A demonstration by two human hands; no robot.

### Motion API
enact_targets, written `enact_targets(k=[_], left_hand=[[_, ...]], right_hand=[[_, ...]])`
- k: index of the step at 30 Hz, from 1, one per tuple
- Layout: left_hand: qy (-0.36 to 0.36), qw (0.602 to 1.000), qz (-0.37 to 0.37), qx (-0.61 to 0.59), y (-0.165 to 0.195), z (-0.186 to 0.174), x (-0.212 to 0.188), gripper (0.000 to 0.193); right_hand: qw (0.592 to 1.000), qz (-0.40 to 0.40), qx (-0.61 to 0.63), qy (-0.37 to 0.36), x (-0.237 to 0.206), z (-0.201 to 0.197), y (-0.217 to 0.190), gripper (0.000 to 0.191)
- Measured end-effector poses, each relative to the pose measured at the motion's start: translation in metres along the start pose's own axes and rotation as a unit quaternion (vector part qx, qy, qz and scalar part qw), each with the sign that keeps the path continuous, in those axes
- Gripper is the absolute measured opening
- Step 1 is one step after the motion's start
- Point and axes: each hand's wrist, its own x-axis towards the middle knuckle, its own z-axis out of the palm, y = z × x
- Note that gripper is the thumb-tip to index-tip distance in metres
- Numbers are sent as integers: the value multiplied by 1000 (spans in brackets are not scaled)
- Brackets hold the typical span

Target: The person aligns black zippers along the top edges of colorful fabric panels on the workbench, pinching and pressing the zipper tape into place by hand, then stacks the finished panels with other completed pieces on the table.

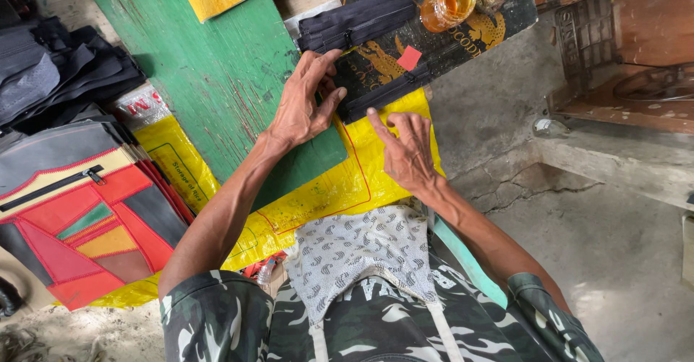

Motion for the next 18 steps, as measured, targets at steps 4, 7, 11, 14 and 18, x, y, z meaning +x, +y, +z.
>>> enact_targets(k=[4,7,11,14,18], left_hand=[[-9,1000,-22,5,1,-1,0,56],[-8,1000,-18,9,2,0,0,56],[-6,1000,-7,9,1,0,0,56],[-4,1000,-6,0,-1,0,-2,57],[-5,1000,-15,10,-1,0,-1,56]], right_hand=[[1000,-24,-14,-1,3,6,-11,62],[999,-23,-14,-19,4,4,-17,64],[999,-33,-32,-26,9,-2,-21,68],[999,-23,-14,-24,12,-6,-22,68],[999,3,4,-52,11,0,-27,72]])
